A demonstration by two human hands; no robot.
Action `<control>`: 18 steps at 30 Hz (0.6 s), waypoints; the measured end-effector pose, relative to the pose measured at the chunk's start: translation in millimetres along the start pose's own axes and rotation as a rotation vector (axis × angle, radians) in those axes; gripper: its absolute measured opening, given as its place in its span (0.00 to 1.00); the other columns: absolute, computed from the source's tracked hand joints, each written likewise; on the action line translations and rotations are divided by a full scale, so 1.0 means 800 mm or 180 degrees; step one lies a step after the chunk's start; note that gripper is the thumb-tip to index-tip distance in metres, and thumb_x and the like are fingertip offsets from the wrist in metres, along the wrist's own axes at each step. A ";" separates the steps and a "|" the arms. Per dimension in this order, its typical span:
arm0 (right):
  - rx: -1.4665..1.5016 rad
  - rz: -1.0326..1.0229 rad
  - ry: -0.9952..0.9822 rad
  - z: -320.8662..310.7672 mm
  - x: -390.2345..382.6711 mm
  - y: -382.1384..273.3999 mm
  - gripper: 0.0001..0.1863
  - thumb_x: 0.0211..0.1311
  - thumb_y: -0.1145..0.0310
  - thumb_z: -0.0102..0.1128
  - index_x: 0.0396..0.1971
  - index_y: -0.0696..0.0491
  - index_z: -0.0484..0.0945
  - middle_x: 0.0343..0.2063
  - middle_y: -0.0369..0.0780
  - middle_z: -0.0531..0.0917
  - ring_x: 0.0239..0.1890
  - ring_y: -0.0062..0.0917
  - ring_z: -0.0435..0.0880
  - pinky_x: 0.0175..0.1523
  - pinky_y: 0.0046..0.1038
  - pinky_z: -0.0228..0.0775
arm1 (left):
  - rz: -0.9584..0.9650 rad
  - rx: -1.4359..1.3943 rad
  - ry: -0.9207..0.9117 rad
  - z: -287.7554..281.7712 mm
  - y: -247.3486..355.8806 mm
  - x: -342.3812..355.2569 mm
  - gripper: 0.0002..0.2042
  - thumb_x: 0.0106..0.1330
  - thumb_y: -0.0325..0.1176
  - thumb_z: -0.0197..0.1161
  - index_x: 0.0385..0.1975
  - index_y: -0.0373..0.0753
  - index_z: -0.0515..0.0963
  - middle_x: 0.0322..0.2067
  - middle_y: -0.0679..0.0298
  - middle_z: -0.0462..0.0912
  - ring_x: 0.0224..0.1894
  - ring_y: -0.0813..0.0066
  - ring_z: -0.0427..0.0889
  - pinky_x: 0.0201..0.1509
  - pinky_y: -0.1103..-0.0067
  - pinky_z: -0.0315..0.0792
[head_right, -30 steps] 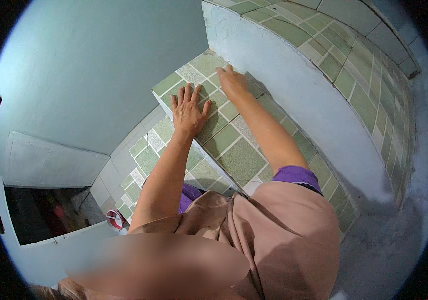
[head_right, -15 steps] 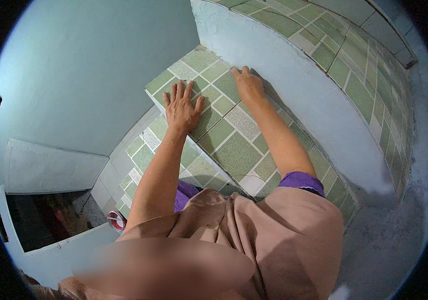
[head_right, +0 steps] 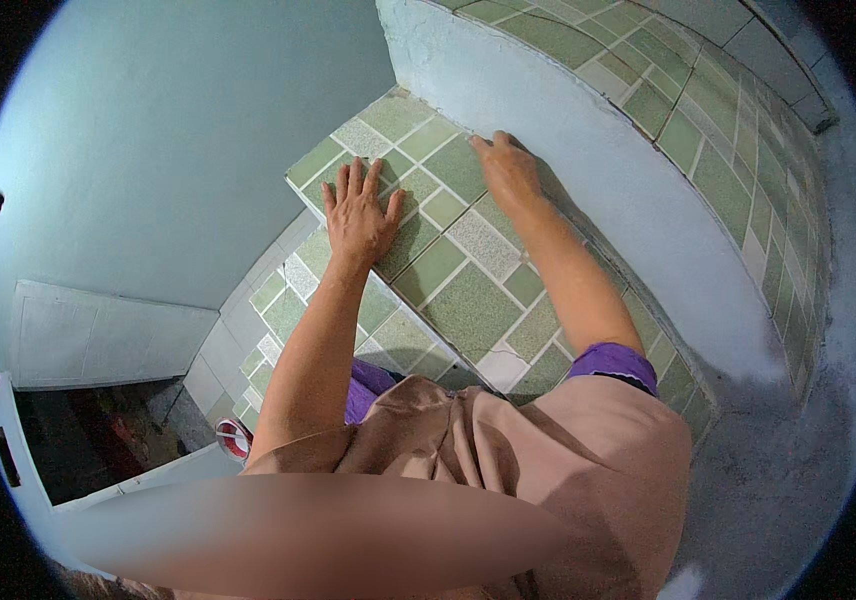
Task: The person kneels on the floor and uses a small tool to apply grout into the gaps between green and white tiles on a staircase. They work methodically along the edges and surfaces of the steps, smoothing the grout lines.
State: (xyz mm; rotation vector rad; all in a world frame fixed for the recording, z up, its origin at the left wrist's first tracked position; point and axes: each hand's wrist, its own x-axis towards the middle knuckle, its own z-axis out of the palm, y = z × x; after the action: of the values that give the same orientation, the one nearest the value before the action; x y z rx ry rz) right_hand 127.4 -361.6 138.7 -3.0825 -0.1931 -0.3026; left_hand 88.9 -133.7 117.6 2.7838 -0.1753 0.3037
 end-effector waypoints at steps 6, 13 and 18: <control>-0.0043 -0.0071 -0.0214 -0.021 -0.018 -0.002 0.22 0.64 0.77 0.44 0.57 0.45 0.72 0.41 0.47 0.75 0.38 0.39 0.83 0.42 0.37 0.78 | -0.0030 -0.0022 -0.0023 0.000 -0.002 0.001 0.30 0.66 0.53 0.48 0.66 0.46 0.62 0.68 0.55 0.56 0.72 0.57 0.49 0.75 0.58 0.37; 0.0001 0.0114 -0.0518 -0.027 -0.050 0.012 0.22 0.64 0.77 0.45 0.56 0.47 0.73 0.41 0.48 0.75 0.36 0.40 0.84 0.40 0.36 0.80 | -0.0031 0.0005 0.0045 0.005 -0.002 0.001 0.30 0.66 0.53 0.49 0.65 0.46 0.62 0.68 0.55 0.56 0.72 0.57 0.50 0.74 0.59 0.38; 0.0076 -0.0165 -0.0029 0.001 0.017 -0.013 0.21 0.65 0.76 0.44 0.57 0.49 0.71 0.41 0.48 0.75 0.36 0.40 0.84 0.40 0.36 0.80 | -0.0014 -0.0012 0.0054 0.002 -0.002 0.001 0.30 0.66 0.53 0.49 0.65 0.47 0.63 0.68 0.55 0.56 0.72 0.57 0.50 0.74 0.59 0.38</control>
State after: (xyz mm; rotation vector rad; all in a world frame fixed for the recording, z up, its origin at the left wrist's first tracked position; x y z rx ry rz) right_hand 139.2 -349.4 140.8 -3.0597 -0.2753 -0.2859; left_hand 90.2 -133.1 116.1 2.7767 -0.1653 0.3256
